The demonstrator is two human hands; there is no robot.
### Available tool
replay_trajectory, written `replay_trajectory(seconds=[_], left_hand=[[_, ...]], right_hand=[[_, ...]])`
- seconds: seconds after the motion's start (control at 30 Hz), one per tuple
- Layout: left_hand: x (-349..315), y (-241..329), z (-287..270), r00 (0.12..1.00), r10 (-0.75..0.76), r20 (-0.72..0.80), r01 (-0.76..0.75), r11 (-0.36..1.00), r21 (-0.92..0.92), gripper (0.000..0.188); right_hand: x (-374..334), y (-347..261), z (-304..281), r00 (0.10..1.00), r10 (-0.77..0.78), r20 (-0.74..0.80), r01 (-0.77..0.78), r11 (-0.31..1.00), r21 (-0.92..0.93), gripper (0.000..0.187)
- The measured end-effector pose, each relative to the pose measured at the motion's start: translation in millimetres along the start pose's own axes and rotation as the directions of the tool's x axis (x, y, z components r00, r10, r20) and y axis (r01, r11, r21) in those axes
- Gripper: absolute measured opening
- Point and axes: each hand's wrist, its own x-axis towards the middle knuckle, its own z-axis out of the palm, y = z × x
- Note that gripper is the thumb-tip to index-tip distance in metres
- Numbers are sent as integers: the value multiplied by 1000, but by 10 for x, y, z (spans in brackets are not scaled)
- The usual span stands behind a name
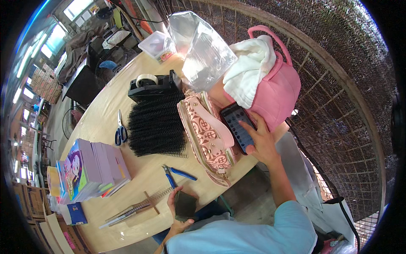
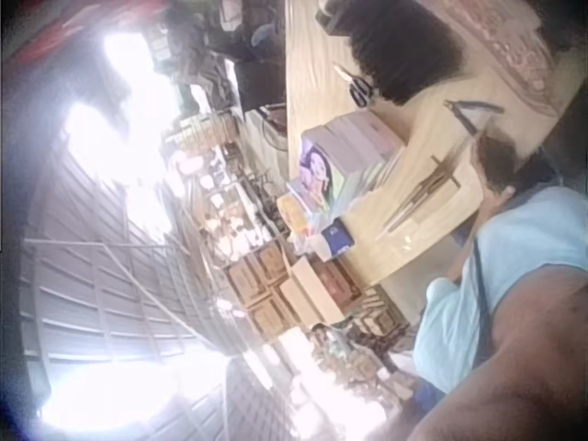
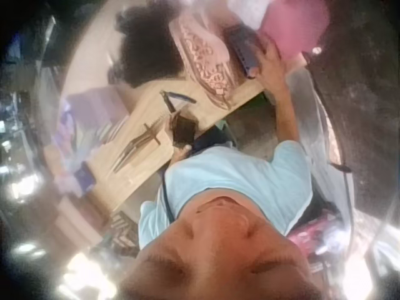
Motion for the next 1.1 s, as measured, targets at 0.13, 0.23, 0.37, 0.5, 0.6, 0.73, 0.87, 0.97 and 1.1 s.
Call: replay_trajectory(seconds=[0.13, 0.23, 0.37, 0.5, 0.6, 0.73, 0.87, 0.97, 1.1], left_hand=[[26, -45, -33, 998, 57, 40, -59, 997, 57, 123], [23, -40, -6, 998, 56, 26, -57, 997, 41, 124], [46, 27, 41, 1000, 16, 16, -17, 1000, 25, 123], [30, 53, 40, 1000, -3, 5, 3, 999, 32, 121], [29, 67, 33, 1000, -7, -1, 7, 999, 44, 120], [37, 118, 52, 1000, -6, 9, 5, 998, 68, 119], [51, 94, 41, 999, 31, 9, -31, 995, 90, 117], [32, 86, 37, 999, 31, 8, -32, 995, 94, 116], [45, 88, 18, 999, 41, 23, -43, 991, 123, 116]], right_hand=[[16, -13, 37, 999, -18, 32, 23, 984, -176, 87], [47, -5, 38, 999, -12, -44, 12, 1000, 7, 86], [79, -35, -24, 996, 33, -83, -17, 983, 185, 87], [124, -46, -93, 999, 31, -31, -24, 978, 208, 85], [182, 23, -91, 999, 12, -38, -3, 976, 220, 65], [235, 35, -73, 991, 133, -5, -130, 975, 183, 38], [219, 51, -36, 989, 141, -42, -138, 989, 49, 48], [272, -30, -36, 983, 183, 28, -181, 982, -53, 53], [307, -46, -27, 981, 192, 31, -186, 971, -149, 54]])
